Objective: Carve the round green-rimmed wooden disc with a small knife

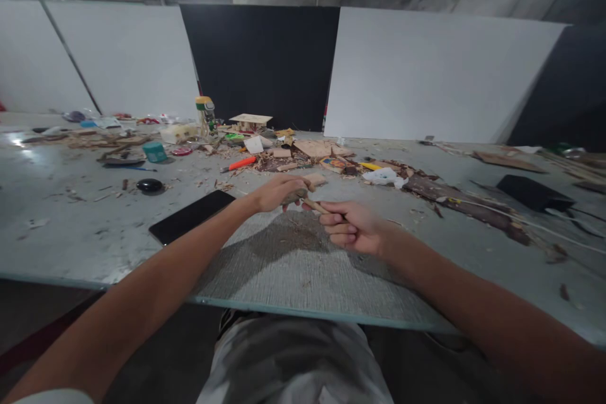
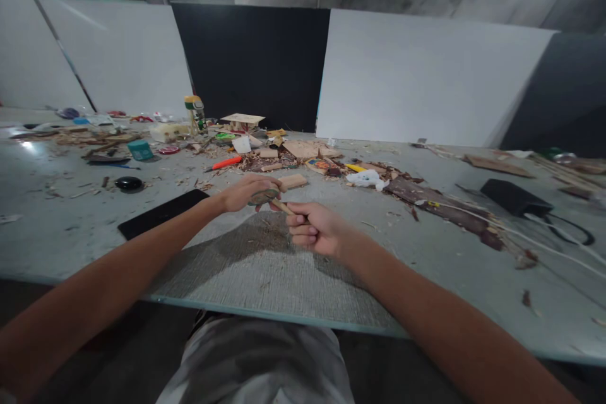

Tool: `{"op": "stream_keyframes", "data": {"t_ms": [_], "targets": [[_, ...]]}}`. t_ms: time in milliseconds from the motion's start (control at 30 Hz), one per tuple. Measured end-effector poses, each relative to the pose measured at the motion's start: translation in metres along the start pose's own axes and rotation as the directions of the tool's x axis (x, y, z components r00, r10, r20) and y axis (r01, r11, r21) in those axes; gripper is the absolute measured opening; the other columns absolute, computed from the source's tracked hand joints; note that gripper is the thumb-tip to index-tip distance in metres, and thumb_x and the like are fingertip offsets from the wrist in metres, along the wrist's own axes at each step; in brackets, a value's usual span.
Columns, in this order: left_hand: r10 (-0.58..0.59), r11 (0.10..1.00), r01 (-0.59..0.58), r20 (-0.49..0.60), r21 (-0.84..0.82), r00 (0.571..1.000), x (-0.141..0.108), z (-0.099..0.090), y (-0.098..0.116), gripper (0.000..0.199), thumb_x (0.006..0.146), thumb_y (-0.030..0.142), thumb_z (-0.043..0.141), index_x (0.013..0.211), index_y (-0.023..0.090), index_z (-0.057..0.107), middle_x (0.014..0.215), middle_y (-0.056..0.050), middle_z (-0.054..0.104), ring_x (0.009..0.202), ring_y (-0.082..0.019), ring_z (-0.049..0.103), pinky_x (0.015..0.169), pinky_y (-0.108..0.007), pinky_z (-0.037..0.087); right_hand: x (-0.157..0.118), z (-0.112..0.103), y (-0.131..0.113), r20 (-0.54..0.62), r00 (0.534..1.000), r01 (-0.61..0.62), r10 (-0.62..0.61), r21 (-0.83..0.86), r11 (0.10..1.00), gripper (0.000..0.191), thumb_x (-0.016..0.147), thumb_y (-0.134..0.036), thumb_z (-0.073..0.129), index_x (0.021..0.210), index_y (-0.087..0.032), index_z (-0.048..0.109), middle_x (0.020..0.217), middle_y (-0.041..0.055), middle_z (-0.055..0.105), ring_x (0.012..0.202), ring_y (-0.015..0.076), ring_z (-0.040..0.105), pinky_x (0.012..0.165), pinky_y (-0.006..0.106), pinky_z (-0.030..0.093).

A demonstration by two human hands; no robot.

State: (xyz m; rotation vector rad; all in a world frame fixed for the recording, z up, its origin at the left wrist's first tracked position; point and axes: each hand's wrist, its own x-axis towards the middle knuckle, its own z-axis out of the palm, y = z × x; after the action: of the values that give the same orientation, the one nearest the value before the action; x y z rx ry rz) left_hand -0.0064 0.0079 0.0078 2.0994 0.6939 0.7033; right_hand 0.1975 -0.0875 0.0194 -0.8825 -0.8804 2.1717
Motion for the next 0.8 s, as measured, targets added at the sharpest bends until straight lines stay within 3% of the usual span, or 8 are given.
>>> {"op": "stream_keyframes", "data": {"t_ms": [100, 300, 433, 567, 667, 800], "targets": [[-0.006, 1.0, 0.006, 0.034, -0.006, 0.999, 0.0, -0.002, -0.001, 0.045, 0.092, 0.047, 0.041, 0.113, 0.015, 0.066, 0.1, -0.01, 0.068, 0.072, -0.014, 0.063, 0.051, -0.021, 0.046, 0.002, 0.0, 0.003, -0.006, 1.0, -0.007, 0.007, 0.046, 0.999, 0.027, 0.104, -0.022, 0.025, 0.096, -0.016, 0.05, 0.05, -0.0105, 0.031, 0.03, 0.0032, 0.017, 0.03, 0.015, 0.016], [0.109, 0.965, -0.126, 0.084, 0.231, 0.99, -0.004, -0.008, 0.009, 0.039, 0.091, 0.041, 0.046, 0.107, 0.018, 0.074, 0.105, -0.009, 0.071, 0.076, -0.015, 0.061, 0.06, -0.023, 0.046, 0.002, 0.004, 0.009, -0.035, 0.999, -0.021, 0.024, 0.1, 0.995, 0.025, 0.103, -0.022, 0.028, 0.09, -0.017, 0.048, 0.049, -0.0104, 0.027, 0.033, 0.0043, 0.015, 0.031, 0.015, 0.017], [0.113, 0.951, -0.128, 0.068, 0.281, 0.991, -0.004, -0.008, 0.012, 0.037, 0.09, 0.037, 0.046, 0.106, 0.02, 0.075, 0.111, -0.009, 0.07, 0.084, -0.018, 0.063, 0.064, -0.023, 0.047, 0.005, 0.011, 0.019, -0.123, 0.99, 0.069, -0.07, -0.013, 0.998, 0.022, 0.101, -0.019, 0.034, 0.08, -0.019, 0.043, 0.049, -0.0102, 0.028, 0.034, 0.0037, 0.015, 0.032, 0.015, 0.017], [0.054, 0.976, -0.063, 0.048, 0.21, 0.997, -0.002, -0.008, 0.011, 0.038, 0.088, 0.04, 0.047, 0.1, 0.018, 0.076, 0.099, -0.009, 0.072, 0.077, -0.017, 0.062, 0.056, -0.022, 0.045, 0.009, 0.016, 0.025, -0.233, 0.939, 0.211, -0.252, -0.189, 0.959, 0.016, 0.1, -0.022, 0.039, 0.084, -0.02, 0.044, 0.052, -0.0099, 0.034, 0.035, 0.003, 0.016, 0.033, 0.014, 0.015], [-0.044, 0.996, 0.037, 0.079, 0.087, 0.996, -0.002, -0.008, 0.007, 0.041, 0.088, 0.043, 0.045, 0.102, 0.017, 0.074, 0.098, -0.01, 0.071, 0.076, -0.018, 0.063, 0.05, -0.021, 0.044, 0.009, 0.012, 0.02, -0.194, 0.963, 0.154, -0.186, -0.17, 0.973, 0.017, 0.099, -0.02, 0.036, 0.084, -0.02, 0.043, 0.051, -0.0102, 0.033, 0.035, 0.0035, 0.014, 0.033, 0.014, 0.014], [-0.155, 0.959, 0.191, 0.178, -0.211, 0.972, -0.004, -0.009, 0.001, 0.045, 0.09, 0.047, 0.042, 0.111, 0.015, 0.067, 0.095, -0.012, 0.071, 0.072, -0.02, 0.066, 0.05, -0.024, 0.048, 0.006, 0.0, 0.014, -0.094, 0.989, 0.101, -0.113, -0.127, 0.987, 0.018, 0.097, -0.021, 0.039, 0.079, -0.02, 0.041, 0.05, -0.0101, 0.029, 0.036, 0.0046, 0.014, 0.033, 0.015, 0.016]]}}
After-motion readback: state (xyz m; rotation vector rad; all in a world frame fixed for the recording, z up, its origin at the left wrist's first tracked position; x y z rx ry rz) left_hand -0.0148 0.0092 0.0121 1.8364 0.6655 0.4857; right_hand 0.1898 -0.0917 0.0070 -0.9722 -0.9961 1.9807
